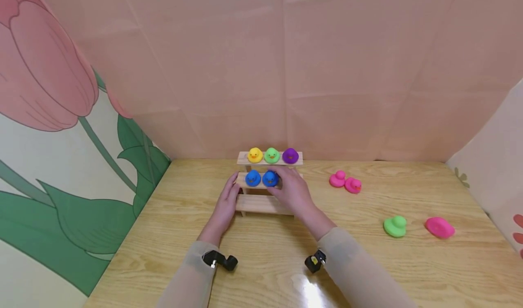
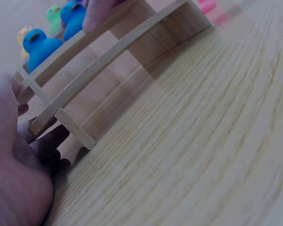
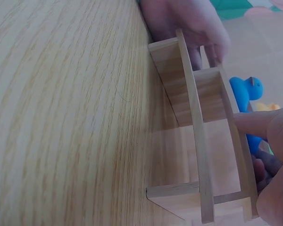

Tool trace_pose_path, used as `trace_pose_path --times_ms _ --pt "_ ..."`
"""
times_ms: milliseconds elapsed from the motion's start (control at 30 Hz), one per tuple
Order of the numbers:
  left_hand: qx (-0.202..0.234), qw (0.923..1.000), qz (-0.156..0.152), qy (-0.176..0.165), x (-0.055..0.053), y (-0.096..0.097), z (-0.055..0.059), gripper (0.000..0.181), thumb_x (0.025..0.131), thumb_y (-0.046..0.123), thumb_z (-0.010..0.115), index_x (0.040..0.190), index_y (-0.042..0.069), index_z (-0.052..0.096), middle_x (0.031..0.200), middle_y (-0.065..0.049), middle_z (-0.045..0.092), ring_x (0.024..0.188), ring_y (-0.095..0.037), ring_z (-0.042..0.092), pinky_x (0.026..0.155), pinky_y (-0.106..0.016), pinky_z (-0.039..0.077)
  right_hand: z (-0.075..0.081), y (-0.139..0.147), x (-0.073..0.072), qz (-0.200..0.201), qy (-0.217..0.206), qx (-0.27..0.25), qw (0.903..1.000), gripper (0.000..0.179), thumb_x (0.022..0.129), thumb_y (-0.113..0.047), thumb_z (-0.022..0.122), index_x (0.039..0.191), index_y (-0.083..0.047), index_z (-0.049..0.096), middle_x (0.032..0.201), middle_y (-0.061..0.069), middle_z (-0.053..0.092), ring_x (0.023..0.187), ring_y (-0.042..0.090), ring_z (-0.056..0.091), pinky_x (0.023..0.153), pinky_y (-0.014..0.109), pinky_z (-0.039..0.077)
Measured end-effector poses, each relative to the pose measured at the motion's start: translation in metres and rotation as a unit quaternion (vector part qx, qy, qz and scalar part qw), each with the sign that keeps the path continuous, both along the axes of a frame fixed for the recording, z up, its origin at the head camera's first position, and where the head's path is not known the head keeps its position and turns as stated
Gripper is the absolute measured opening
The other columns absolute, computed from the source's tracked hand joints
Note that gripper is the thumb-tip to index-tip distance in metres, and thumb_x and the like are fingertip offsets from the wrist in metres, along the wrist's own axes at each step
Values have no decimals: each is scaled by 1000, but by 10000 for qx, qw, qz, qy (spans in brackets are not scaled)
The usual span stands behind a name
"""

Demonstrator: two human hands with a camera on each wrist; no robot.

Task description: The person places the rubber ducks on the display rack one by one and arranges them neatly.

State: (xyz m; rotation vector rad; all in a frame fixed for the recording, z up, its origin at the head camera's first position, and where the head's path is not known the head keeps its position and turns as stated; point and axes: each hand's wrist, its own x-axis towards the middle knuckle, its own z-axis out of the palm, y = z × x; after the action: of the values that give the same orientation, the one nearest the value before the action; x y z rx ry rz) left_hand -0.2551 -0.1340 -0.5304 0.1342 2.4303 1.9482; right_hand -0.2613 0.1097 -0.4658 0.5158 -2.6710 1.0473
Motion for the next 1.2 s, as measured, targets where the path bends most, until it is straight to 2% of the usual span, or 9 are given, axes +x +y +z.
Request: trace_pose_path --times_ms 167,267,400,500,667,967,1067,1200 --pt "-16 10000 20 1 0 0 1 60 118 58 39 174 39 32 178 3 34 166 -29 25 133 -60 22 0 1 1 6 -56 -102 9999 63 93 -12 92 151 -9 65 149 17 66 140 43 58 120 69 41" --pt "-32 10000 32 -45 1 1 1 57 118 59 39 173 45 32 179 5 33 166 -28 24 133 -59 22 0 3 5 24 -102 -274 9996 63 94 -13 91 151 -11 65 147 15 67 136 41 61 116 65 47" --pt "-28 10000 38 -86 1 1 2 58 118 59 39 173 45 32 179 4 32 166 -28 24 133 -60 21 0 7 12 76 -43 -518 9986 61 95 -10 90 150 -15 66 141 12 69 125 36 67 105 57 59" --pt "-38 9999 49 -95 1 1 3 58 118 58 39 174 43 32 179 4 32 166 -28 24 133 -59 22 2 10 17 80 0 -615 9981 62 95 -8 90 151 -17 66 139 12 69 120 35 69 101 55 62" --pt "-23 10000 42 -6 1 1 2 56 119 56 38 173 43 33 179 3 33 166 -29 25 133 -60 22 3 19 29 -112 -17 -803 9967 60 95 -7 89 151 -15 66 138 18 67 116 38 72 99 56 63" --pt "15 10000 34 -48 1 0 1 55 117 60 39 171 48 33 178 4 34 165 -28 26 133 -59 23 0 51 44 -577 515 -1083 9911 53 96 -4 87 145 -6 68 134 20 69 112 39 69 93 60 61" --pt "40 10000 33 -71 1 0 2 56 117 59 39 172 47 33 178 4 34 165 -29 26 133 -59 23 -2 64 45 -798 631 -1199 9876 50 97 -6 87 144 -4 69 130 20 70 109 38 69 92 51 59" --pt "43 10000 38 -69 1 0 2 56 118 58 39 172 48 33 178 3 34 165 -29 27 133 -59 23 -5 82 43 -1106 692 -1251 9835 48 99 -11 86 143 -4 69 130 17 70 108 35 67 90 31 54"
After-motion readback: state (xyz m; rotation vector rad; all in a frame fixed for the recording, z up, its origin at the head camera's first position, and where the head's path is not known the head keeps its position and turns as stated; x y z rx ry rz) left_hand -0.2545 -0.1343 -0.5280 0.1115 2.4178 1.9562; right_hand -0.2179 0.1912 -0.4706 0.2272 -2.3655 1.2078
